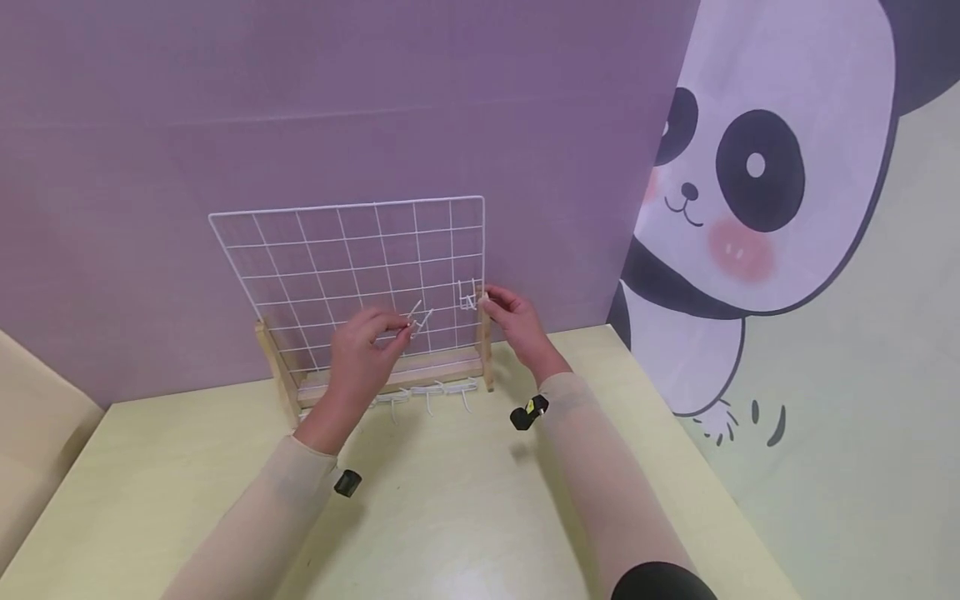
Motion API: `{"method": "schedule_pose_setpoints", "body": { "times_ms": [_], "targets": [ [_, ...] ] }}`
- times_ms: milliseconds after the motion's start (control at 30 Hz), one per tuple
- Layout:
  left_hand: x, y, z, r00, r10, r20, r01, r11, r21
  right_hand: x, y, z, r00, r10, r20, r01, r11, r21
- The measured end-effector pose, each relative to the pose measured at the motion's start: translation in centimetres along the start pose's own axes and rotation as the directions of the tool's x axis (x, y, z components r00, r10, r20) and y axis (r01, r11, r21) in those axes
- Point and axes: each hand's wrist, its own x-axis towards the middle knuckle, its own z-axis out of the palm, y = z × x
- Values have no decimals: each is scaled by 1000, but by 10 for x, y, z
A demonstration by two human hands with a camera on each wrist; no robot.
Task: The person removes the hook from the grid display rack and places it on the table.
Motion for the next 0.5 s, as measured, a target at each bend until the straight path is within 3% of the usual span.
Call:
{"method": "schedule_pose_setpoints", "body": {
  "times_ms": [333, 500],
  "targets": [
    [-20, -15, -8, 995, 94, 41, -94, 995, 19, 1, 2, 0, 1000, 17, -2, -17, 1000, -5],
    [-30, -22, -14, 986, 137, 93, -139, 990, 10, 1, 2, 1, 1000, 24, -5, -24, 1000, -10]
  ]
}}
